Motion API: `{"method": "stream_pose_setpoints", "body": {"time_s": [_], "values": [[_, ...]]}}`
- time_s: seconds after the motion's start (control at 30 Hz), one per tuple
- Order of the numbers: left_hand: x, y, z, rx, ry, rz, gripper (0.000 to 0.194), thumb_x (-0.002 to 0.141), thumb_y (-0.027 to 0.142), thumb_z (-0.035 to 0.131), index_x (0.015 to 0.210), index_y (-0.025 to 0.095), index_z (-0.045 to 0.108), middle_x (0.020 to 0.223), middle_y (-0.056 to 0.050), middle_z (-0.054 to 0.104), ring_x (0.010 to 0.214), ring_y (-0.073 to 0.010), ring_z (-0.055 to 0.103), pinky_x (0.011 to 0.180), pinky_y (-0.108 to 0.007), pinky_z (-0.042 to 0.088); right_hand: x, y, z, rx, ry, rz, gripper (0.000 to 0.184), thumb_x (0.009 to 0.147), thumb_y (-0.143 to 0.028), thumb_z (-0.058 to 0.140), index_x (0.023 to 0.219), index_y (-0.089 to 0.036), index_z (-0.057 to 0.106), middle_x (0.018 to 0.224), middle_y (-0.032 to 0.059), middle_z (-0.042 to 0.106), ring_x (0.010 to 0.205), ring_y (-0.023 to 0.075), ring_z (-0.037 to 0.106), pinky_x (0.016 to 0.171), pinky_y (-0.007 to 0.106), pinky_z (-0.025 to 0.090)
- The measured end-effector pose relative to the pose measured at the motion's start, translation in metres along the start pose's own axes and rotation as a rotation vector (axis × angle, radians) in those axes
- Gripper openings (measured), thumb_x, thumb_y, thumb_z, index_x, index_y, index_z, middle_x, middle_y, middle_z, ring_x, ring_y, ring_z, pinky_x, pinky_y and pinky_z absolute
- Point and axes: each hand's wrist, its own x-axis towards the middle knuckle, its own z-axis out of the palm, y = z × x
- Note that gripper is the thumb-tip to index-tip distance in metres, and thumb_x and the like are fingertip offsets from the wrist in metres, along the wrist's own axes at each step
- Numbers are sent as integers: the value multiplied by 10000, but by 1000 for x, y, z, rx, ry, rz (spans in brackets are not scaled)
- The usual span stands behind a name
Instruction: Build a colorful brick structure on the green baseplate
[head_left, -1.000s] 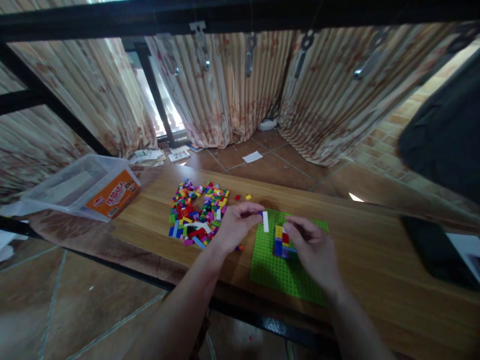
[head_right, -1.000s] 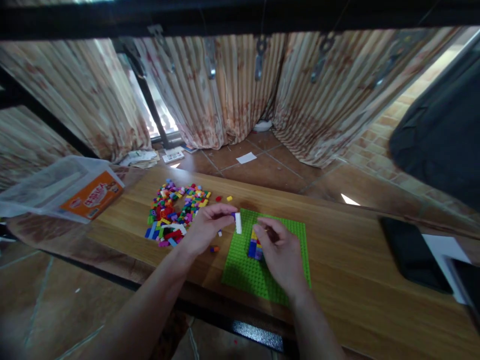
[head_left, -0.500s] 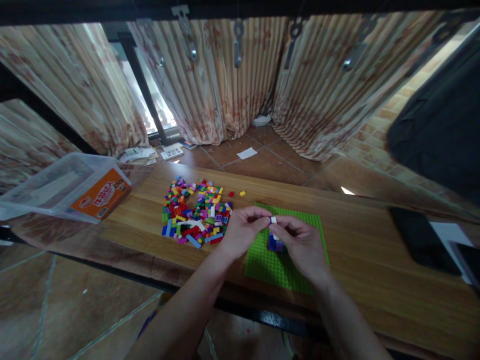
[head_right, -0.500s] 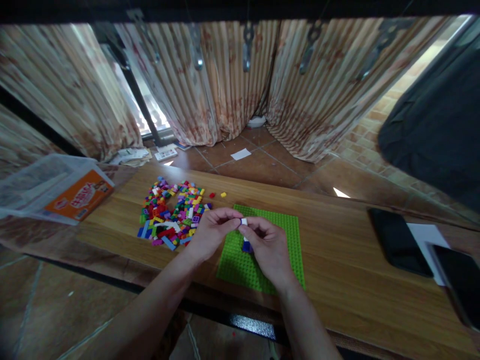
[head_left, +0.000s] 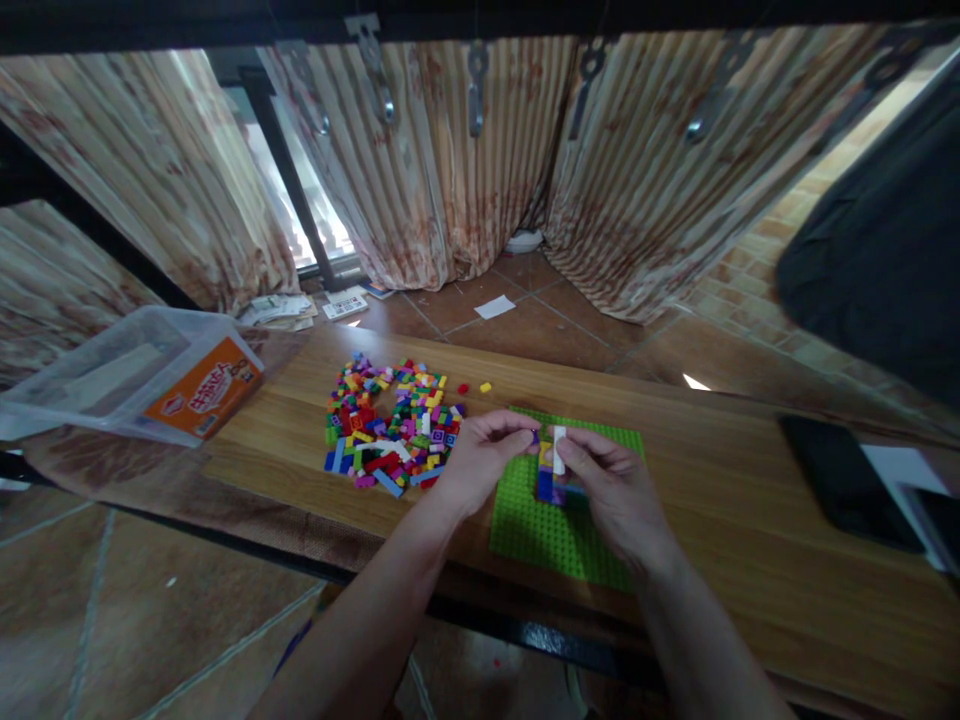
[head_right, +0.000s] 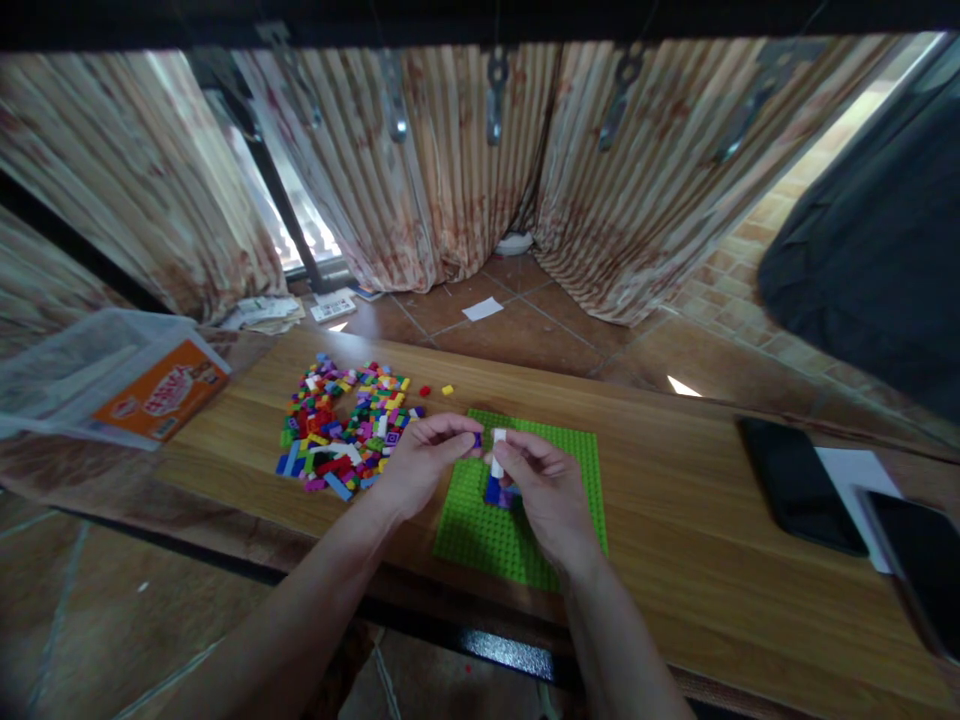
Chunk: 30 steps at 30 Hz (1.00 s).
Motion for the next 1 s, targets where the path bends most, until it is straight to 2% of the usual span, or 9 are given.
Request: {"method": "stream_pose_setpoints", "body": {"time_s": [0.13, 0.2, 0.33, 0.43, 0.57, 0.7, 0.83, 1.0], "values": [[3, 1, -7, 148, 16, 37, 142, 716, 220, 704, 845, 164, 719, 789, -8, 696, 727, -124, 613, 746, -270, 475, 2, -3, -6, 61, -1, 3, 311, 769, -414, 712, 994, -200, 725, 776, 36, 706, 633, 117, 575, 578, 252, 476], [4, 3, -14, 363, 35, 104, 121, 758, 196, 649, 857, 170, 712, 801, -14, 697, 752, -140, 619, 751, -281, 484, 2, -4, -8, 85, -6, 12, 321, 774, -403, 707, 1021, -198, 710, 776, 33, 704, 628, 112, 573, 573, 245, 474], [6, 9, -30, 948, 75, 327, 185, 808, 110, 539, 856, 191, 699, 883, -37, 692, 848, -167, 624, 809, -299, 483, 1, -6, -10, 60, -24, 22, 374, 775, -395, 705, 1091, -197, 677, 794, 37, 704, 637, 120, 590, 591, 261, 492], [6, 12, -39, 1203, 95, 400, 214, 816, 77, 510, 864, 186, 688, 891, -46, 680, 849, -169, 620, 809, -292, 482, 0, -6, -9, 8, -68, 5, 405, 771, -402, 707, 1118, -198, 663, 796, 27, 692, 611, 116, 586, 573, 264, 492], [6, 14, -46, 1376, 137, 395, 220, 820, 67, 492, 852, 178, 680, 878, -55, 676, 828, -177, 620, 804, -291, 475, -8, -1, 5, -130, -132, -6, 384, 772, -399, 693, 1096, -196, 662, 725, -10, 643, 564, 109, 567, 533, 255, 489], [6, 14, -50, 1501, 160, 361, 213, 821, 81, 489, 826, 186, 674, 852, -53, 673, 823, -187, 623, 783, -287, 462, -19, 15, 31, -376, -209, -116, 317, 836, -344, 594, 1111, -198, 656, 793, 26, 670, 649, 147, 613, 579, 280, 512], [6, 14, -53, 1551, 178, 313, 213, 805, 81, 497, 821, 200, 673, 835, -49, 677, 823, -197, 626, 770, -291, 457, -20, 31, 50, -692, -152, -321, 250, 849, -231, 543, 1061, -182, 666, 915, 82, 705, 774, 191, 648, 733, 336, 518], [5, 15, -53, 1570, 162, 301, 215, 836, 115, 487, 819, 208, 679, 841, -56, 681, 825, -202, 628, 769, -299, 457, -18, 38, 57, -792, -154, -358, 254, 855, -203, 531, 1085, -167, 633, 996, 113, 689, 867, 223, 650, 782, 359, 516]]}}
